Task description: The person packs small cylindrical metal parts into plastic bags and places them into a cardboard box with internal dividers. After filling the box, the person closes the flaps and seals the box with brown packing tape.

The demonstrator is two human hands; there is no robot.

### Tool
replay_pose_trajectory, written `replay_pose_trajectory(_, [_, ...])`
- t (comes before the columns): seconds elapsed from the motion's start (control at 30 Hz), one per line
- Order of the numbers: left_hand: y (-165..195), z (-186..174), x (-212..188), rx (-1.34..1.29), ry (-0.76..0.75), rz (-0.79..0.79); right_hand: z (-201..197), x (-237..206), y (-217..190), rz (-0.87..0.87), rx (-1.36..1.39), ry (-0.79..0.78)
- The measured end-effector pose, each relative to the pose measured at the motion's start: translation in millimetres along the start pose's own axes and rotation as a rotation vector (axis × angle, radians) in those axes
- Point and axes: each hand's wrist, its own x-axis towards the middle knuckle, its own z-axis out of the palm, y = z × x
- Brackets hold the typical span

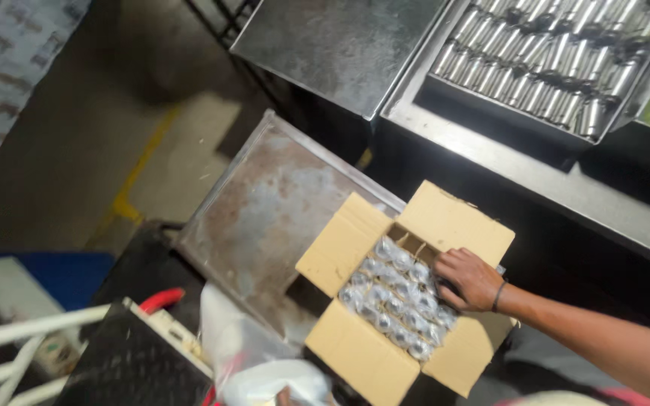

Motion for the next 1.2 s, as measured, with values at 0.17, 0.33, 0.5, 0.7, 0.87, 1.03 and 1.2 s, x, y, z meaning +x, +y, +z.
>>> replay_pose_trajectory(0.17, [-45.2, 0.3, -121.3, -0.455, -0.003, -0.083, -0.5, -7.6, 8.2, 0.065, 0.224, 0.015])
replay_pose_trajectory(0.33, [-62.2, 113.6, -230.2, -0.749, -0.158, -0.098, -3.2, -18.1, 3.3, 0.431, 1.372, -0.390])
replay_pose_trajectory(0.5, [-59.6, 214.4, -329.0, -0.707, -0.163, -0.044, -33.6, -31.7, 12.8, 0.803, 1.735, -0.416])
replay_pose_trajectory(0.7, [-30.4, 186.7, -354.6, -0.830, -0.685, -0.069, -120.4, -41.0, 77.2, 0.566, 1.466, -0.507])
replay_pose_trajectory(0.87, [-1.7, 181.4, -360.7, -0.978, -1.035, -0.167, -161.1, -46.5, 94.7, 0.352, 1.461, -0.718])
replay_pose_trajectory(1.03, [10.0, 202.0, -390.7, -0.687, -0.839, 0.082, -170.9, -57.8, 94.9, -0.059, 1.628, -0.805])
replay_pose_trajectory(1.2, [15.8, 198.9, -405.3, -1.058, -0.978, -0.155, -173.8, -78.6, 97.6, 0.387, 1.798, -0.515])
